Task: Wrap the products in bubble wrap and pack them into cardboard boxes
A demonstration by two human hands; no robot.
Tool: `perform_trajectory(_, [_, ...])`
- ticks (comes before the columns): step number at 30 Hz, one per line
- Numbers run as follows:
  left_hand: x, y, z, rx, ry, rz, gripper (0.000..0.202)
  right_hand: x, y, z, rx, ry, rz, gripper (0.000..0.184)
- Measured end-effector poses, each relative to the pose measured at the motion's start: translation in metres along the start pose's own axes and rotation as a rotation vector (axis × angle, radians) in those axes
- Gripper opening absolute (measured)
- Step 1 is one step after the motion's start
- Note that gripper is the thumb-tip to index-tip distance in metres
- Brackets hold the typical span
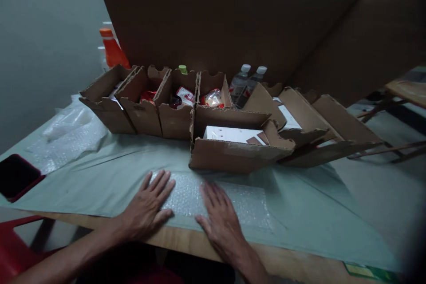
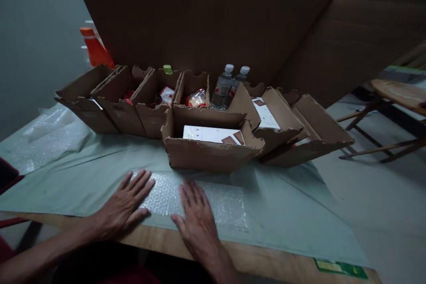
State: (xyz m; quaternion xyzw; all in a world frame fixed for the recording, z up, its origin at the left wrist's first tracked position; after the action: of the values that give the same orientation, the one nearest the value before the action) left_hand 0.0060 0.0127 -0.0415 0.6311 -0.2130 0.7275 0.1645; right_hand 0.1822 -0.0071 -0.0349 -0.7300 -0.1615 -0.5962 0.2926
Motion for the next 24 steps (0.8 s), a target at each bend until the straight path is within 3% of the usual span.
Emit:
perform_trajectory(3, [0.004, 0.015, -0.028, 0.083, -0.067, 0.015, 0.071, 0.011, 0.050, 0.042, -0.108, 0.154, 0.044, 0.065])
perform_trajectory(6, [0.006, 0.022, -0.036, 0.106, -0.076, 0.029, 0.069, 0.025, 0.092, 0.075, -0.212, 0.246, 0.081, 0.060])
perform_trajectory(9, [0.008, 0.017, -0.041, 0.118, -0.020, 0.038, 0.061, 0.045, 0.111, 0.100, -0.305, 0.290, 0.143, 0.048])
perform_trajectory(11, [0.017, 0.006, -0.048, 0.148, 0.021, 0.074, 0.050, 0.061, 0.105, 0.113, -0.313, 0.295, 0.195, 0.041])
perform_trajectory(14, [0.029, -0.018, -0.057, 0.199, 0.044, 0.060, 0.043, 0.072, 0.075, 0.120, -0.166, 0.274, 0.197, 0.035])
perform_trajectory(17, [0.026, -0.041, -0.058, 0.223, 0.029, -0.102, 0.039, 0.065, 0.045, 0.125, -0.060, 0.271, 0.071, 0.035])
perform_trajectory(21, [0.016, -0.057, -0.059, 0.216, 0.036, -0.269, 0.018, 0.053, 0.032, 0.134, -0.115, 0.249, -0.103, 0.023])
perform_trajectory(23, [0.026, -0.058, -0.059, 0.194, 0.069, -0.232, 0.011, 0.066, 0.033, 0.129, -0.124, 0.233, -0.062, 0.020])
perform_trajectory(24, [0.039, -0.058, -0.058, 0.178, 0.090, -0.158, 0.010, 0.080, 0.035, 0.124, -0.122, 0.236, 0.014, 0.020])
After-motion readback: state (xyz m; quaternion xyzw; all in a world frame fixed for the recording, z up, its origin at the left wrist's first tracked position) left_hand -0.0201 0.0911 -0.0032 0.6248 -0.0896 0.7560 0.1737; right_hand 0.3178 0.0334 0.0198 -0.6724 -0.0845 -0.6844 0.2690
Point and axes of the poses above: each hand's wrist, its own y-axis away from the middle knuckle, its own x-axis out of the back of the hand, z = x × y, the point moved 9 cm from there along -y, towards the middle knuckle, and after that the axes turned 10 degrees about x, right-handed, at the moved point
